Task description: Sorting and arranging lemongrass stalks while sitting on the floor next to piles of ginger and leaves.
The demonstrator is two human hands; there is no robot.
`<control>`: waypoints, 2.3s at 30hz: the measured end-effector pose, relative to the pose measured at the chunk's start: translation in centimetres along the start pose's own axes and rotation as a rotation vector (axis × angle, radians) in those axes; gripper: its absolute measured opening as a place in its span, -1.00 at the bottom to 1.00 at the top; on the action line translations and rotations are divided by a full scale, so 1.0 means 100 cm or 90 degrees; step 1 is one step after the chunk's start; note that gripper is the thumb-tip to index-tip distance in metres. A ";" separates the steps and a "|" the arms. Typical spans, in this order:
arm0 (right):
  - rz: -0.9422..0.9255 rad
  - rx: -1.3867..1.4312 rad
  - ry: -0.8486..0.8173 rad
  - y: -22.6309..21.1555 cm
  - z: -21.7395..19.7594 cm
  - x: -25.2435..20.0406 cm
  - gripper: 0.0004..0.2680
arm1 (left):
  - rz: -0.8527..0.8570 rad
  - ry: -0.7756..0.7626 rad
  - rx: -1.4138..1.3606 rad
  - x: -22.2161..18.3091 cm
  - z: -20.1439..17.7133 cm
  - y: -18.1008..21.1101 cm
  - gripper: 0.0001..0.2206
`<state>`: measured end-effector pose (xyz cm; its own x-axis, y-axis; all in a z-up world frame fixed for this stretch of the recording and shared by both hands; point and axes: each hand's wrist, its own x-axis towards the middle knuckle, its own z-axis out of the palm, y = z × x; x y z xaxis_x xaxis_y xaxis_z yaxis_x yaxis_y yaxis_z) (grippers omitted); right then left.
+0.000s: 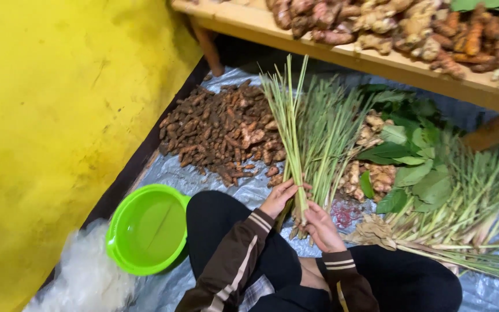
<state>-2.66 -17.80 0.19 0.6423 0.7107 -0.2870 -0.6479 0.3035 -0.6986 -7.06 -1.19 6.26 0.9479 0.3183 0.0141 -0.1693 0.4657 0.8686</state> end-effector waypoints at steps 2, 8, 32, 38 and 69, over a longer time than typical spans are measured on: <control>-0.042 -0.056 0.039 -0.004 0.001 -0.002 -0.64 | 0.007 -0.038 0.042 0.001 -0.002 -0.007 -0.57; -0.144 -0.317 0.048 -0.069 0.033 -0.030 -0.44 | -0.015 -0.080 0.082 0.012 0.047 0.007 -0.47; -0.827 -0.761 0.470 -0.395 0.009 0.007 -0.64 | 0.177 -0.400 0.536 0.179 0.290 0.075 -0.21; -0.819 -1.012 0.557 -0.475 -0.069 0.052 -0.61 | 0.244 -0.298 0.674 0.230 0.300 0.053 -0.49; -0.565 -1.315 0.609 -0.471 -0.126 0.063 -0.66 | 0.463 -0.349 1.095 0.270 0.262 -0.010 -0.37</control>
<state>37.04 -35.61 23.04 0.7296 0.2893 0.6197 0.4211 -0.9040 -0.0737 25.72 -14.68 18.74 0.8556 -0.3627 0.3692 -0.4252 -0.8993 0.1018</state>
